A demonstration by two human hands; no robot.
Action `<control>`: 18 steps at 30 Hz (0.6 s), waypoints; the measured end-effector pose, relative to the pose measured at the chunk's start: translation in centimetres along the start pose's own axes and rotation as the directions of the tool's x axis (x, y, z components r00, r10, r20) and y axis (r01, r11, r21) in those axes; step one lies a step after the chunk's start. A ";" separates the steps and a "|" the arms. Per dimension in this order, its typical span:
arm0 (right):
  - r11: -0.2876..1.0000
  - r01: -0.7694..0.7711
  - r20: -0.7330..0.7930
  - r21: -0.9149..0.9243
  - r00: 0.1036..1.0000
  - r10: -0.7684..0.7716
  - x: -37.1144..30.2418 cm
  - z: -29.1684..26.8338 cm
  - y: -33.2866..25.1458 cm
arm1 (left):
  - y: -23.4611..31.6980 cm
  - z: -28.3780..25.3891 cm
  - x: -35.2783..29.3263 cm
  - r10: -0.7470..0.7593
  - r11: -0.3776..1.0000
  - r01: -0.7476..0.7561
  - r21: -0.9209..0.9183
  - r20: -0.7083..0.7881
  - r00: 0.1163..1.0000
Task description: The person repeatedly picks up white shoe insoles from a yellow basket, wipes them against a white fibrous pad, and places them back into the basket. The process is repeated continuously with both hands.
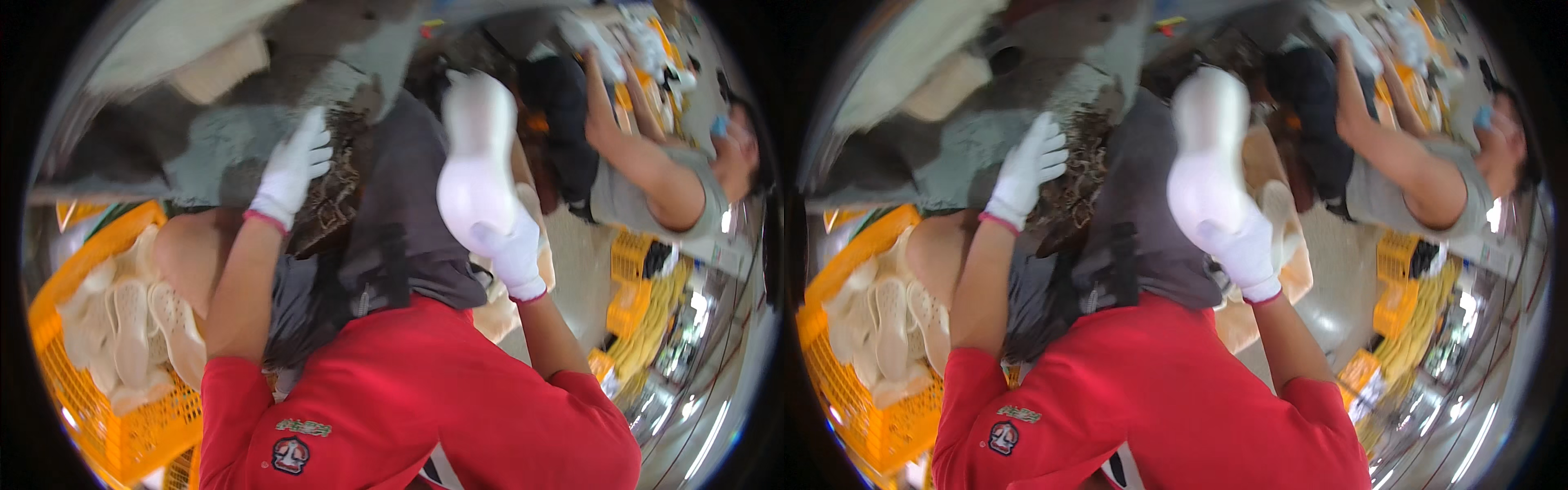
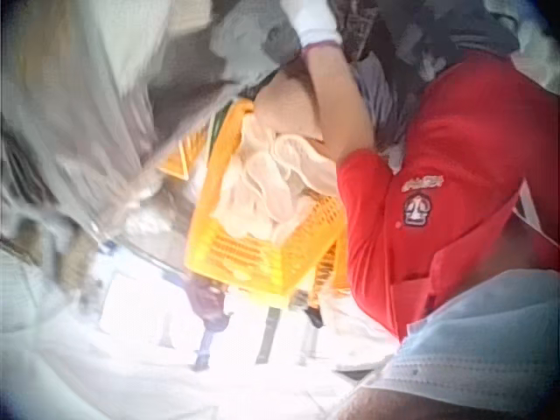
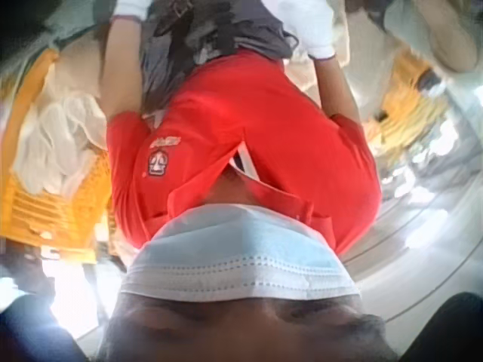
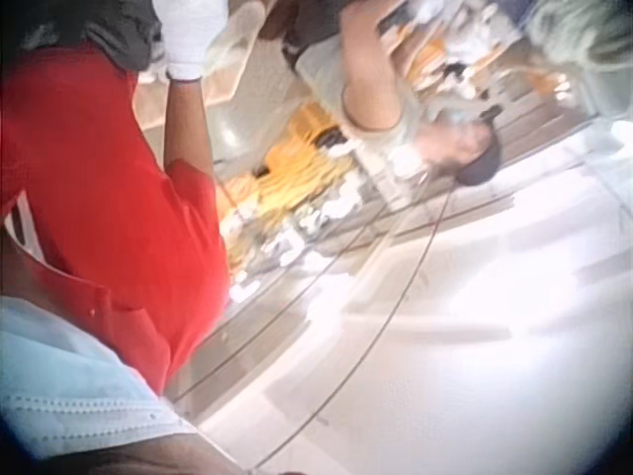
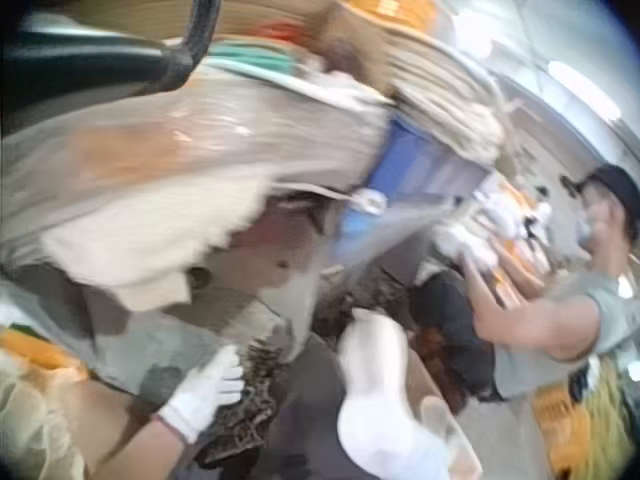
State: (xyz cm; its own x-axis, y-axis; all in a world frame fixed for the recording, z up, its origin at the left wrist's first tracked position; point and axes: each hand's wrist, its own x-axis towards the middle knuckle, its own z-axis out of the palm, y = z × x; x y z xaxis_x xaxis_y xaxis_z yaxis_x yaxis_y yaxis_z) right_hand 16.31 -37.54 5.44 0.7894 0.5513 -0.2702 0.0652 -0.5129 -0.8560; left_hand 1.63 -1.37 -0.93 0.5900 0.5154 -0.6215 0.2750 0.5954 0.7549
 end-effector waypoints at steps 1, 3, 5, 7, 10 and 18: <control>0.881 -0.117 -0.074 0.458 0.983 0.169 -0.4 -1.4 2.6 | 0.2 0.9 -0.2 -0.053 0.999 0.054 0.006 -0.021 0.998; 0.705 -0.318 -0.121 0.633 0.860 0.497 -0.1 -1.8 6.6 | 0.4 1.4 0.4 -0.023 0.999 0.028 -0.041 0.111 0.994; 0.607 -0.604 0.031 0.516 0.722 0.691 -0.3 -2.4 9.2 | 0.1 1.1 1.4 0.066 0.998 -0.066 -0.006 0.220 0.973; 0.631 -0.732 0.009 -0.257 0.651 0.759 -1.0 -3.9 10.9 | -0.7 0.5 2.0 -0.002 0.982 -0.021 0.187 0.124 0.992; 0.782 -0.544 -0.211 -0.304 0.839 0.501 -2.6 -8.6 13.1 | -1.4 -0.2 2.4 0.011 0.933 -0.023 0.359 0.035 0.999; 0.524 -0.434 -0.194 -0.733 0.871 0.451 1.7 -3.0 16.7 | -3.6 -1.6 4.0 -0.018 0.899 0.022 0.437 -0.013 1.000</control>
State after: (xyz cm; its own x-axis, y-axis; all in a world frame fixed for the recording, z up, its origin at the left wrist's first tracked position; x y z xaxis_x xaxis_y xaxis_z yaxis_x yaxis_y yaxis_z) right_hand 20.60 -47.10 -8.01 0.8354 0.1217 -0.5360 0.1393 -0.9902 -0.0078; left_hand 1.76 -0.50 -6.48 0.5748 0.5128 -0.6377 0.5922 0.2772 0.7566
